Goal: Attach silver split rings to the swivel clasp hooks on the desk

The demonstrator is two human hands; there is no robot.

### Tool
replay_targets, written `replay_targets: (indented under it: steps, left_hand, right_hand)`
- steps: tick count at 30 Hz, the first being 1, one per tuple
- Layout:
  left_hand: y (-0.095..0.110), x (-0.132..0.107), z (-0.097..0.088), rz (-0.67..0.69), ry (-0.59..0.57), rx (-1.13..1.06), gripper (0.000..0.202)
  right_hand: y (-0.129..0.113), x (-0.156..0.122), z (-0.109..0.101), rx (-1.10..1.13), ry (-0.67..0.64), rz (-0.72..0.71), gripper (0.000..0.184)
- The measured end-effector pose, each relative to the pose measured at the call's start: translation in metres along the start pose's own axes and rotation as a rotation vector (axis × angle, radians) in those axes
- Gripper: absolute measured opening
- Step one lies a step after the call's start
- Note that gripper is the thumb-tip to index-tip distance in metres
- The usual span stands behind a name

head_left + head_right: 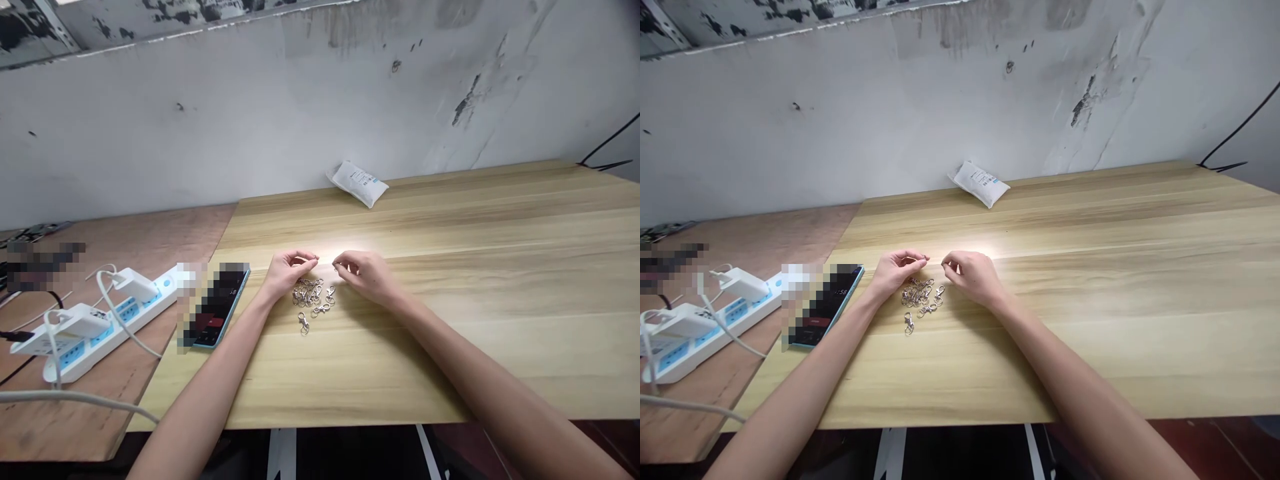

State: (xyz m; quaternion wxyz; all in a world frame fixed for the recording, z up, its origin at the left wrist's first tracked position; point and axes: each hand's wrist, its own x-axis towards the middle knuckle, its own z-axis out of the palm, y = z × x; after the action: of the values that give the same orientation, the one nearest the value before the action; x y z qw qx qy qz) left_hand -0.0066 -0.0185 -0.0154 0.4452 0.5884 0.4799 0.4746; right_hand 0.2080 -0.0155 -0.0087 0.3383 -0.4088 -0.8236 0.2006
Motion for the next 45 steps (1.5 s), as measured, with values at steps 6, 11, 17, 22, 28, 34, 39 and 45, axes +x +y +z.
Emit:
replay_targets:
  steps: [6, 11, 17, 22, 28, 34, 39, 45]
  left_hand:
    - [0.001, -0.003, 0.005, 0.111, -0.013, 0.09, 0.019]
    - [-0.002, -0.003, 0.009, 0.003, -0.042, 0.024, 0.026]
    - [-0.003, -0.004, 0.012, 0.063, -0.089, 0.016, 0.023]
    - [0.0, -0.004, 0.013, 0.082, -0.08, 0.028, 0.022]
    - [0.001, -0.004, 0.012, 0.099, -0.085, 0.042, 0.02]
    - [0.002, -0.004, 0.013, 0.093, -0.076, 0.044, 0.017]
    - [0.001, -0.005, 0.012, 0.106, -0.056, 0.099, 0.015]
    - [0.002, -0.006, 0.011, 0.156, -0.054, 0.217, 0.012]
  right_hand:
    - [-0.004, -0.001, 0.009, 0.33, 0.164, 0.069, 0.015]
    - [-0.002, -0.001, 0.012, 0.565, 0.136, 0.152, 0.023]
    - [0.0, 0.0, 0.014, 0.539, 0.106, 0.166, 0.023]
    - [-0.001, 0.0, 0.014, 0.581, 0.127, 0.175, 0.023]
    - [0.003, 0.0, 0.016, 0.636, 0.137, 0.181, 0.022]
    - [0.003, 0.0, 0.019, 0.677, 0.096, 0.154, 0.018]
    - [0.004, 0.0, 0.017, 0.613, 0.119, 0.164, 0.018]
    - [0.007, 0.0, 0.015, 0.555, 0.122, 0.142, 0.021]
